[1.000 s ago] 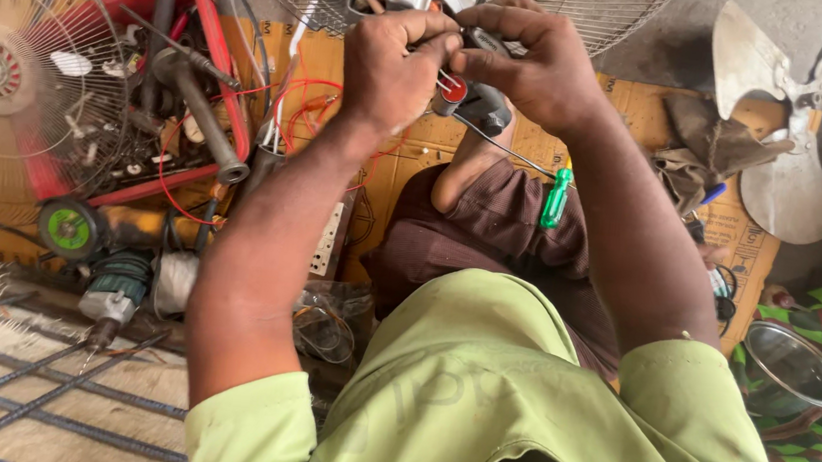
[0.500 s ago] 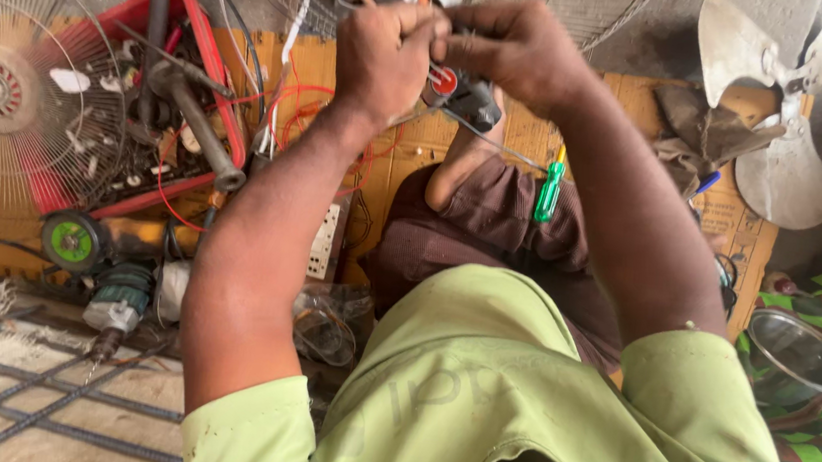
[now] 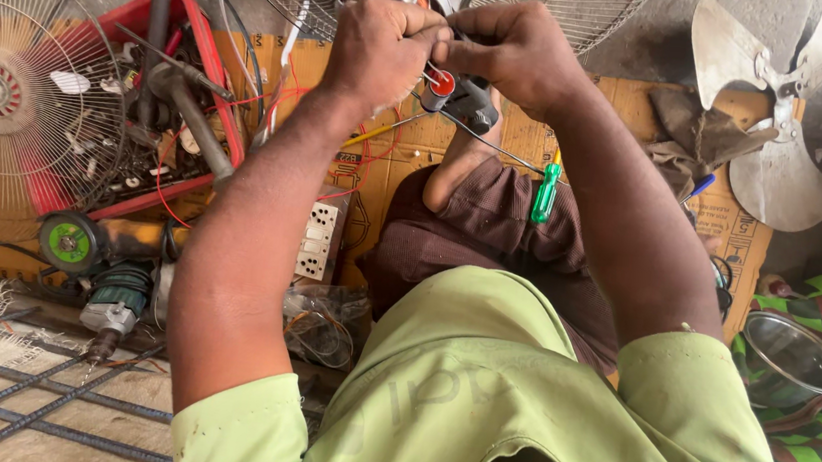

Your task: The person sits on the floor repairing an electric fan, handling the fan motor and a cylindrical component with wires, twisting and connecting wires by hand and using a screwdriver on the motor assembly. They hold and reposition parts on the cardboard work surface while working on the disassembled fan.

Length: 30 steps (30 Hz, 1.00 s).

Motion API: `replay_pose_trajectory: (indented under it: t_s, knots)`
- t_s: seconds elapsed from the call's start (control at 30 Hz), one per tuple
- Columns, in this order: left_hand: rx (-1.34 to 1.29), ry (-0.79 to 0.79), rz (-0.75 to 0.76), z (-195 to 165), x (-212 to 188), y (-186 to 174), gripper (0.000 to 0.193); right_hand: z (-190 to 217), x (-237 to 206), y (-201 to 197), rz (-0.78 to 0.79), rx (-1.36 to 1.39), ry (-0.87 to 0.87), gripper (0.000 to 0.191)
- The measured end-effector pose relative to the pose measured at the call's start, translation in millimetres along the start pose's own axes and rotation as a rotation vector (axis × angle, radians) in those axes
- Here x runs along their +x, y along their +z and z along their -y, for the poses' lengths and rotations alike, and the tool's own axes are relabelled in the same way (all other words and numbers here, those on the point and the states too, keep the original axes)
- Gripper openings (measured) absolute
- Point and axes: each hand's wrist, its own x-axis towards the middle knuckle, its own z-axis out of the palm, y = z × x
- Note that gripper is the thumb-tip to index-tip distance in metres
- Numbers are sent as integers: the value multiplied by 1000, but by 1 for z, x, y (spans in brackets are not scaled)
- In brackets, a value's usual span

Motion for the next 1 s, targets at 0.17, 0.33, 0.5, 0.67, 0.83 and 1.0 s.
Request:
replay_pose_trajectory:
  t_s: [0.17,0.33,0.5,0.67,0.83,1.0]
  knots:
    - [-96,-181,-171,-7,-3,13,17,-1,-1,-2,-22,-172,-49,30]
    - [-147,-288,-320,-4,2,23,12,-26,11,9,-181,-300,-205,19]
    - [-182,-279,-429,-6,4,36,11,27,-25,32,-281,-543,-430,20]
    - [-139,-94,-317,-10,8,31,12,47,-135,56,788,306,-694,22]
    - [-351,-172,-21,-2,14,15,9,-48,-154,-29,-250,492,-334,26]
    - [-642,-345,147,10,16,-6,13,-127,-171,-74,-602,645,-130,22]
